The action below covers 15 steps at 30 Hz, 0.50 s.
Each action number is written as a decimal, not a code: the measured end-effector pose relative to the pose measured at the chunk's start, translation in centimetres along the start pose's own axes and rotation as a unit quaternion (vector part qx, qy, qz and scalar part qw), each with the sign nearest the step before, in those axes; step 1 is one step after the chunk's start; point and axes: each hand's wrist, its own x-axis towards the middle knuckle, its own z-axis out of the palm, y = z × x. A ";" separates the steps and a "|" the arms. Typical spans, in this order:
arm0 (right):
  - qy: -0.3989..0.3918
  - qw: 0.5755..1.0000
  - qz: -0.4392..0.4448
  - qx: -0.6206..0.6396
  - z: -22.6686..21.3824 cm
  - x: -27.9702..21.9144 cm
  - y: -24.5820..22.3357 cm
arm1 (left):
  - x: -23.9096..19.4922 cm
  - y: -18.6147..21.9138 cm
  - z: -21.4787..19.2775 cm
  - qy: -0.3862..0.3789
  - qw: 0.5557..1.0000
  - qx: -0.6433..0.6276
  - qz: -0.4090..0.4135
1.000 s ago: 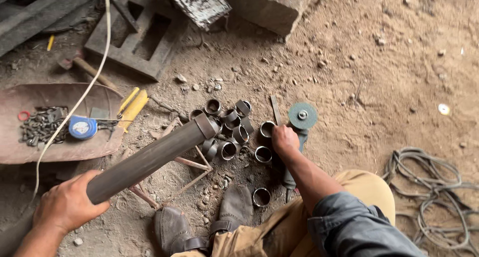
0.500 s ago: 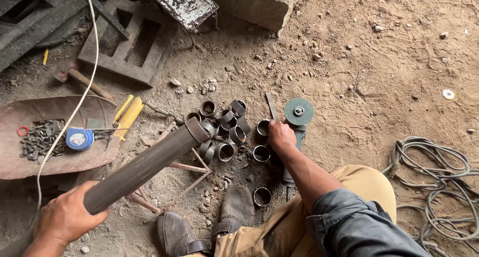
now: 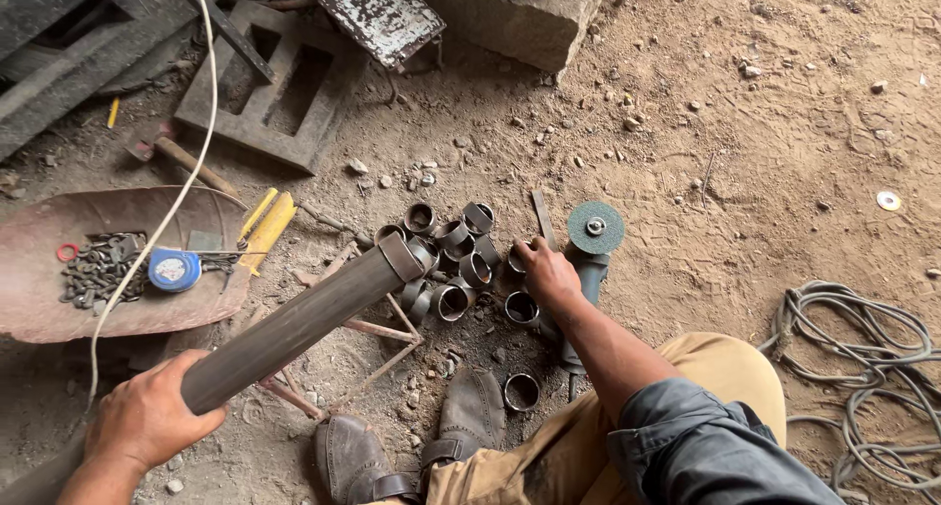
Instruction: The person sits on the ground and fits several small metal rings onto a long metal pipe. They repeatedly pick up the rings, slide them onto the pipe, and adjust their positions to align them with existing rings.
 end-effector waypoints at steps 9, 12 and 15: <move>0.020 0.998 0.007 0.065 0.9 1.6 0.8 | -0.2 -0.2 -0.1 0.020 1.000 0.006 0.015; 0.048 0.993 -0.010 0.111 -3.0 0.5 -0.6 | -0.2 0.0 0.1 0.036 0.999 -0.006 0.029; 0.075 0.986 0.010 0.149 -8.1 -1.4 -3.3 | -0.4 0.2 -0.2 0.007 1.000 0.006 0.015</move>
